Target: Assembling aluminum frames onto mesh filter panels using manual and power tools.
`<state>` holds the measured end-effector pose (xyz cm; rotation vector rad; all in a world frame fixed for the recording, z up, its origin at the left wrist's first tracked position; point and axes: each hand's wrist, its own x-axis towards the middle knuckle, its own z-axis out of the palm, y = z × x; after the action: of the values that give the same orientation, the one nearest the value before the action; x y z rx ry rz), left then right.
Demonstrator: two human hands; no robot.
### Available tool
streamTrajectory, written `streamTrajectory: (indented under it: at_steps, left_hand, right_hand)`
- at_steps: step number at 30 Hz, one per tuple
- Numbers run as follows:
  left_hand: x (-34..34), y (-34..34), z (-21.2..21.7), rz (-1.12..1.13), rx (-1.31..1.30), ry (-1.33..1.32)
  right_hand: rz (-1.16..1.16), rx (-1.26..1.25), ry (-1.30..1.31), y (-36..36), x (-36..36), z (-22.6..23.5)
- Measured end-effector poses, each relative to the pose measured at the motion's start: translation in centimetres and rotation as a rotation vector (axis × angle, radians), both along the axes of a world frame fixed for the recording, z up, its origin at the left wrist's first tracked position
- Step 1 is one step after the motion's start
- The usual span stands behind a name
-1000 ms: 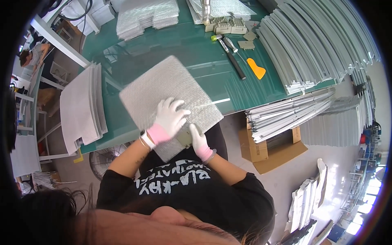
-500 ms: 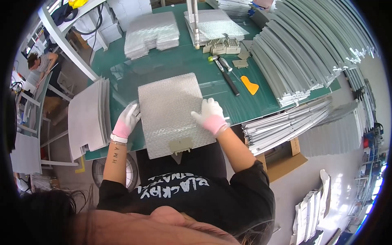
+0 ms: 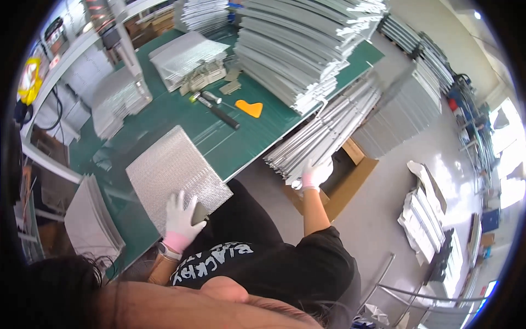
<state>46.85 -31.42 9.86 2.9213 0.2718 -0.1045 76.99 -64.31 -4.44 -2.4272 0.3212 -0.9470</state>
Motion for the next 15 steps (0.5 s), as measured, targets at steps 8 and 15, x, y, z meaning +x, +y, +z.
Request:
streamTrajectory:
  at_steps: [8, 15]
  left_hand:
    - [1.7, 8.0, -2.2, 0.105, 0.08, -0.298]
    - [1.2, -3.9, -2.3, -0.224, -0.628, -0.474]
  right_hand:
    - [0.345, 0.111, 0.901, -7.9, 0.5, -5.1]
    - [0.628, 1.126, 0.627, -2.6, -0.7, 3.7]
